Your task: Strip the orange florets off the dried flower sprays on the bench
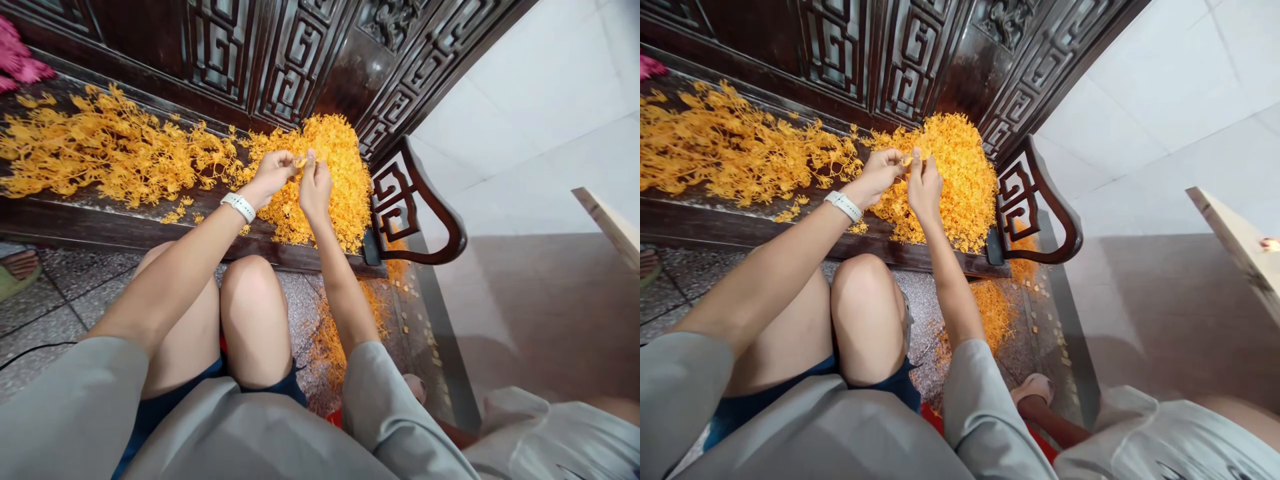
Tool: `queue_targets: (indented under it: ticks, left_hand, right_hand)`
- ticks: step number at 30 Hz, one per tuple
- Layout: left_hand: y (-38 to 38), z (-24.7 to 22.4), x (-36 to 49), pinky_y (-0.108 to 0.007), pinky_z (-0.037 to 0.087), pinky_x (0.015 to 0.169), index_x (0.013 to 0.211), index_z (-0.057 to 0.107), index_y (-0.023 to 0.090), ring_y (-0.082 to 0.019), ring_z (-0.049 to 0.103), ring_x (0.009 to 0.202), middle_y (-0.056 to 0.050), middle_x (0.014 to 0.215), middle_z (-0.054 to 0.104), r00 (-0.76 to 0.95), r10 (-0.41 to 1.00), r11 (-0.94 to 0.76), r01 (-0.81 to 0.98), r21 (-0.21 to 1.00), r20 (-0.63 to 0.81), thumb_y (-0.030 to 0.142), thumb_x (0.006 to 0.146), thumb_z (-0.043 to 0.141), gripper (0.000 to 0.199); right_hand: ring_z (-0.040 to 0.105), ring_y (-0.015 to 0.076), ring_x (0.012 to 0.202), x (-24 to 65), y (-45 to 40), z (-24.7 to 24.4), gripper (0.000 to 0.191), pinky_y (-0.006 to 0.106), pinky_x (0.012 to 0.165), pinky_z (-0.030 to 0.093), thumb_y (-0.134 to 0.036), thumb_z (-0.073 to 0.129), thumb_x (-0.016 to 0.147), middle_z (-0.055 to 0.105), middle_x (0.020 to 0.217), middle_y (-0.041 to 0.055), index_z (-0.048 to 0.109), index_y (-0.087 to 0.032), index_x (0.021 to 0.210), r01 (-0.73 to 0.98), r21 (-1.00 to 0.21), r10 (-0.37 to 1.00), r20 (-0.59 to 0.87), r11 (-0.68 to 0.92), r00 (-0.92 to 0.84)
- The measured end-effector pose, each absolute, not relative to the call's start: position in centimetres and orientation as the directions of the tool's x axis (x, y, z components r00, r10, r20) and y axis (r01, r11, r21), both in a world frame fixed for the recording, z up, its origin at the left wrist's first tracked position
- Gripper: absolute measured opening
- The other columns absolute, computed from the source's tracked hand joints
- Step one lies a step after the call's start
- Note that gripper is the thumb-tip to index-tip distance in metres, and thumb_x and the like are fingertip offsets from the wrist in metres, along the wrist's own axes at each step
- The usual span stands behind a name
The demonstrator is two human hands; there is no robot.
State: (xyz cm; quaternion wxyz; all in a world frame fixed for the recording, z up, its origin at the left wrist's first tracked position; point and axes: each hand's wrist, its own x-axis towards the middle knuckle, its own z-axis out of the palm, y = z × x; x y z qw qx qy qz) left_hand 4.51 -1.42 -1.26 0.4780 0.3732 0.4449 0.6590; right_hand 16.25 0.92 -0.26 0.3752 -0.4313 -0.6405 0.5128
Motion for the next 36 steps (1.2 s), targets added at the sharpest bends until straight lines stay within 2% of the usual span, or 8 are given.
queue_targets:
  ticks: [3,7,12,16,21,27,32,36]
  left_hand:
    - [-1.1,-1.9,4.8,-0.031,0.044,0.071,0.07,0.054,0.019,-0.013,0.051,0.067,0.0,0.072,0.054,-0.241,0.969,-0.13,-0.3,0.945,0.057,-0.001,0.094,0.058,0.032]
    - [-0.5,-2.9,4.6,-0.033,0.04,0.074,0.066,0.05,0.02,-0.015,0.046,0.068,0.0,0.068,0.048,-0.26,0.956,-0.164,-0.093,0.982,0.135,0.006,0.096,0.063,0.035]
    - [-0.4,-3.2,5.0,-0.032,0.037,0.073,0.072,0.054,0.02,-0.016,0.046,0.07,0.0,0.069,0.051,-0.305,0.917,-0.262,0.022,0.965,0.256,0.007,0.096,0.062,0.029]
    - [-0.7,-2.3,5.8,-0.029,0.041,0.07,0.073,0.051,0.02,-0.013,0.048,0.065,0.0,0.068,0.05,-0.382,0.916,-0.247,-0.288,0.925,0.126,0.011,0.1,0.057,0.03]
    - [-1.3,-1.0,5.6,-0.022,0.04,0.057,0.074,0.048,0.021,-0.01,0.045,0.053,0.004,0.06,0.044,-0.186,0.981,-0.087,-0.658,0.748,-0.049,0.015,0.102,0.057,0.03]
    - [-1.6,-0.4,4.8,-0.02,0.035,0.05,0.075,0.052,0.019,-0.006,0.036,0.046,0.005,0.058,0.041,-0.081,0.995,-0.019,-0.751,0.66,-0.065,0.006,0.098,0.055,0.027]
    - [-1.7,0.5,4.8,-0.023,0.039,0.054,0.077,0.047,0.022,-0.008,0.035,0.045,0.006,0.054,0.029,-0.142,0.986,-0.06,-0.805,0.591,-0.093,0.011,0.099,0.054,0.026]
    - [-2.1,1.3,4.4,-0.023,0.033,0.051,0.078,0.045,0.022,-0.008,0.03,0.045,0.006,0.055,0.025,-0.125,0.989,-0.044,-0.756,0.653,-0.077,0.014,0.099,0.056,0.025]
  right_hand:
    - [0.061,0.0222,0.083,15.9,1.0,-0.6,0.056,0.03,0.061,0.039,-0.083,0.052,0.097,0.058,0.087,0.0047,0.058,-0.028,0.106,0.208,-0.952,0.95,0.164,0.223,-0.267]
    - [0.057,0.0202,0.078,16.2,1.8,-1.1,0.047,0.03,0.06,0.036,-0.074,0.056,0.099,0.057,0.082,0.0039,0.059,-0.027,0.096,0.253,-0.93,0.949,0.208,0.267,-0.239]
    - [0.05,0.0171,0.072,16.4,2.0,-1.6,0.053,0.029,0.059,0.032,-0.072,0.061,0.097,0.049,0.073,0.0015,0.051,-0.025,0.076,0.299,-0.89,0.938,0.307,0.344,-0.163]
    - [0.046,0.0132,0.059,15.3,1.7,-1.3,0.062,0.028,0.054,0.032,-0.078,0.058,0.096,0.045,0.062,-0.0016,0.046,-0.024,0.068,0.183,-0.949,0.963,0.237,0.259,-0.131]
    - [0.035,0.0102,0.044,14.6,1.2,-0.6,0.07,0.027,0.045,0.029,-0.089,0.054,0.09,0.035,0.049,-0.0061,0.043,-0.025,0.065,-0.003,-1.0,0.98,-0.015,-0.016,-0.198]
    - [0.032,0.0122,0.041,15.8,1.4,-0.3,0.07,0.029,0.041,0.032,-0.091,0.043,0.094,0.025,0.046,-0.0071,0.046,-0.026,0.068,-0.076,-0.991,0.949,-0.083,-0.111,-0.303]
    - [0.04,0.0146,0.049,16.8,2.4,0.2,0.07,0.028,0.042,0.036,-0.094,0.04,0.093,0.033,0.053,-0.0041,0.043,-0.027,0.072,-0.193,-0.981,0.965,0.076,0.027,-0.249]
    - [0.046,0.0156,0.053,17.1,3.3,0.2,0.071,0.029,0.043,0.04,-0.095,0.039,0.091,0.044,0.06,-0.0009,0.043,-0.026,0.074,-0.175,-0.979,0.966,0.14,0.103,-0.218]
